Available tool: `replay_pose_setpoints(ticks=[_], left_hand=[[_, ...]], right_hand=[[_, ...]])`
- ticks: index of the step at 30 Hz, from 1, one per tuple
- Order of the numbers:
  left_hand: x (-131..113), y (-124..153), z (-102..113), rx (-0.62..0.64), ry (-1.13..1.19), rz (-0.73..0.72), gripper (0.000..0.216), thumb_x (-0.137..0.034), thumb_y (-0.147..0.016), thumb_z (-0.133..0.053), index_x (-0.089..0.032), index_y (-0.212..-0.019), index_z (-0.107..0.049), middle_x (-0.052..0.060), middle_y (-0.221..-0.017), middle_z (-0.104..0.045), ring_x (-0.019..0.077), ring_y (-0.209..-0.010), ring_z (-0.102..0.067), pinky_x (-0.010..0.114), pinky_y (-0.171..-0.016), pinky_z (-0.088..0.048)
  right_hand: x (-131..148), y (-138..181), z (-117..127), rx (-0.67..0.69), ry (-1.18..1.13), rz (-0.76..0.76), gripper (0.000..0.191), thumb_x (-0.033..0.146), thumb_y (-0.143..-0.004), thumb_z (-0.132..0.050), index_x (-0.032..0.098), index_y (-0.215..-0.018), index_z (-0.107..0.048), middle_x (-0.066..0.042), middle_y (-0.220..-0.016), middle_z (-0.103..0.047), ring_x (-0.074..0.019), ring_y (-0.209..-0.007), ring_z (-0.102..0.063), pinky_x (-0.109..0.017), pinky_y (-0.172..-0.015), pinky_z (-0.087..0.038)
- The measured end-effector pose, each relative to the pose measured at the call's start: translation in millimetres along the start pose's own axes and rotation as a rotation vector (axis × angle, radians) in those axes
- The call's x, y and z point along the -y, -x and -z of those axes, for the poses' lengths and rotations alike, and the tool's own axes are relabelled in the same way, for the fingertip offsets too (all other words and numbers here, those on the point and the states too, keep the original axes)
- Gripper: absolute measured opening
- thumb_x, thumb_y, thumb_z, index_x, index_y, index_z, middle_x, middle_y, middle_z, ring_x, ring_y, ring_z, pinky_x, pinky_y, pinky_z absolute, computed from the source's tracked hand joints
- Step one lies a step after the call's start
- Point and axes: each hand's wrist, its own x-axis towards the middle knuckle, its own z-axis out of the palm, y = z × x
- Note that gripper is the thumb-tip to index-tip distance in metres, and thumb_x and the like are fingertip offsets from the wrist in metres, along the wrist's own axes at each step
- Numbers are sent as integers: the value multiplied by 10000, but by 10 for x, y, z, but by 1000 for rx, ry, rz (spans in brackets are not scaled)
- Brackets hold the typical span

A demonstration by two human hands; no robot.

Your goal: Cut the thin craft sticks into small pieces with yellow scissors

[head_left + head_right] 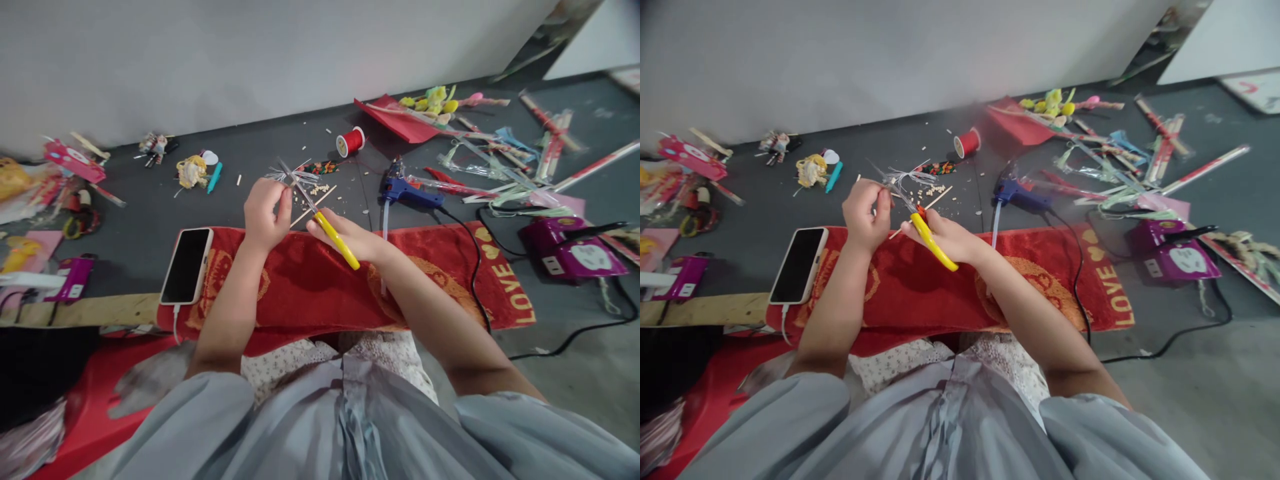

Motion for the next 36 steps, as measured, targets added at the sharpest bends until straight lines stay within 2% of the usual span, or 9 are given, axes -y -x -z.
replay_pose_setpoints(ticks=[3, 5, 12, 22, 36], left_hand=[[-63, -6, 11, 0, 68, 72, 386, -406, -982, -318, -210, -672, -438, 6, -659, -504, 133, -698, -529, 286, -700, -414], [-78, -7, 16, 0, 99, 93, 387, -405, -981, -328, -209, -660, -417, -3, -626, -479, 122, -654, -503, 275, -670, -400], [-61, -2, 3, 10, 170, 106, 408, -429, -978, -335, -207, -642, -405, -14, -585, -442, 107, -572, -439, 284, -592, -350], [-57, 0, -14, 69, 311, 241, 509, -568, -947, -331, -210, -586, -355, -17, -552, -383, 107, -540, -446, 301, -551, -349], [-80, -7, -18, 89, 294, 284, 548, -640, -919, -320, -212, -583, -381, -19, -537, -396, 103, -516, -442, 297, -536, -377]], right_hand=[[-5, 15, 32, 91, -130, 110, 561, 772, -839, -331, 228, -703, -338, 37, -664, -371, -107, -617, -359, -294, -622, -329], [-18, 17, 34, 95, -176, 133, 577, 785, -830, -326, 223, -702, -354, 38, -673, -367, -100, -624, -345, -292, -620, -323], [-67, 1, 14, 102, -234, 119, 570, 780, -818, -366, 217, -735, -394, 40, -692, -382, -95, -643, -347, -281, -616, -330], [-51, 2, 27, 124, -212, 113, 544, 747, -839, -393, 217, -715, -384, 50, -662, -355, -89, -610, -334, -268, -587, -327], [-72, 4, 56, 143, -205, 127, 545, 757, -829, -394, 223, -722, -378, 44, -674, -358, -94, -604, -336, -270, -571, -331]])
